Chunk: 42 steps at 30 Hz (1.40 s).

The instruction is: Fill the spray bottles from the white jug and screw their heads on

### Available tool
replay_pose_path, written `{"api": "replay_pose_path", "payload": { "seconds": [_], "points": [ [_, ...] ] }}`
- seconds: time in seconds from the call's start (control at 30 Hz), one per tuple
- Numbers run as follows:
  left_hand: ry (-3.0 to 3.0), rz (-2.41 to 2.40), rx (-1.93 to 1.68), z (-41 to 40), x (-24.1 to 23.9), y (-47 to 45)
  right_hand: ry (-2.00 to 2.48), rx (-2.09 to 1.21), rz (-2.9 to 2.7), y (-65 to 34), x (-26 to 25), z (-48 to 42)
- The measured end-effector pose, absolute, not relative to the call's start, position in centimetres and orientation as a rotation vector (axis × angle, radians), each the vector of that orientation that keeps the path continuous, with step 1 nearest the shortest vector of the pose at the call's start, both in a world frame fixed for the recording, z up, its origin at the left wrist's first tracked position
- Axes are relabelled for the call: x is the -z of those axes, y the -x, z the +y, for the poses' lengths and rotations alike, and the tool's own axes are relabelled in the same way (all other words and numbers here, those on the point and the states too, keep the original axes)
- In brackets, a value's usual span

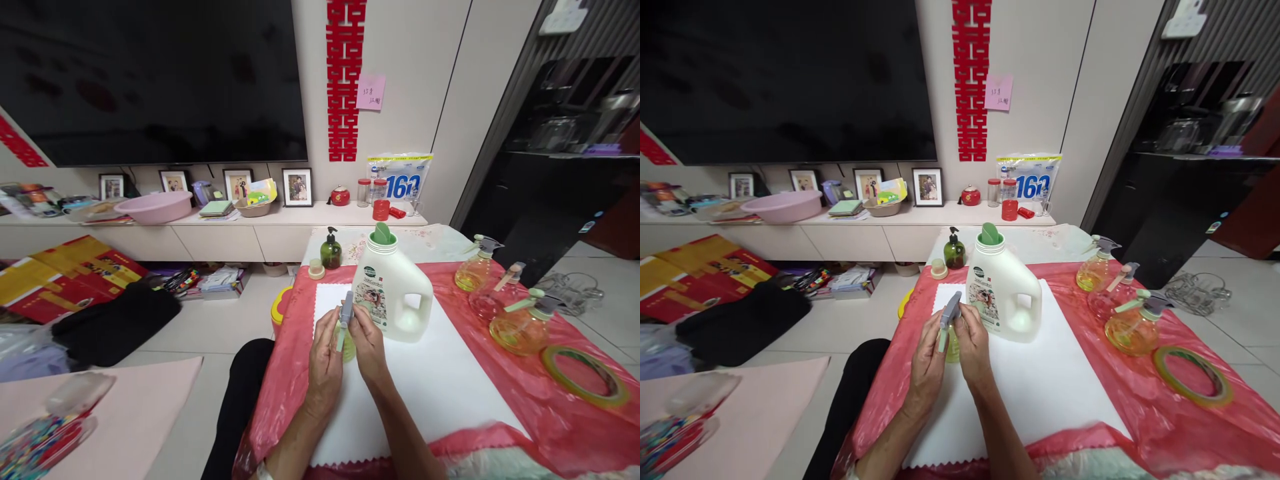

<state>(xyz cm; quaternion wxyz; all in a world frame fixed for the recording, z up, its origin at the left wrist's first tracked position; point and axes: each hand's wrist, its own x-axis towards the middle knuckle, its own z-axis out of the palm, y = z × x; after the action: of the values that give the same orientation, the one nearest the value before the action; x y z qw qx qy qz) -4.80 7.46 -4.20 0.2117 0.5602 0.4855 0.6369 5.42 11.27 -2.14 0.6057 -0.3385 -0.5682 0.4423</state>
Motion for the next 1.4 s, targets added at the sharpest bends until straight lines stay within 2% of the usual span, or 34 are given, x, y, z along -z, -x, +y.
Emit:
{"api": "replay_pose_path", "payload": {
  "seconds": [0.3,0.6,0.87,1.17,1.4],
  "points": [
    [-1.214,1.273,-1.800,8.5,2.7,4.0,0.770,-1.175,-1.113,-4.9,3.7,11.7],
    [-0.985,1.173,-1.849,9.1,3.3,4.1,0.713,-1.193,-1.161,-5.4,3.1,11.3],
    [-0.734,1.161,-1.922,9.3,1.6,3.1,0.719,-1.221,-1.060,-4.5,3.7,11.2],
    [-0.948,1.154,-1.888,8.9,2.3,3.8,0.748,-1.188,-1.173,-5.1,2.9,11.2],
    [-0.850,1.136,-1.916,9.5,2.7,3.6,0.746,-1.197,-1.127,-4.5,3.1,11.0]
  ]
}}
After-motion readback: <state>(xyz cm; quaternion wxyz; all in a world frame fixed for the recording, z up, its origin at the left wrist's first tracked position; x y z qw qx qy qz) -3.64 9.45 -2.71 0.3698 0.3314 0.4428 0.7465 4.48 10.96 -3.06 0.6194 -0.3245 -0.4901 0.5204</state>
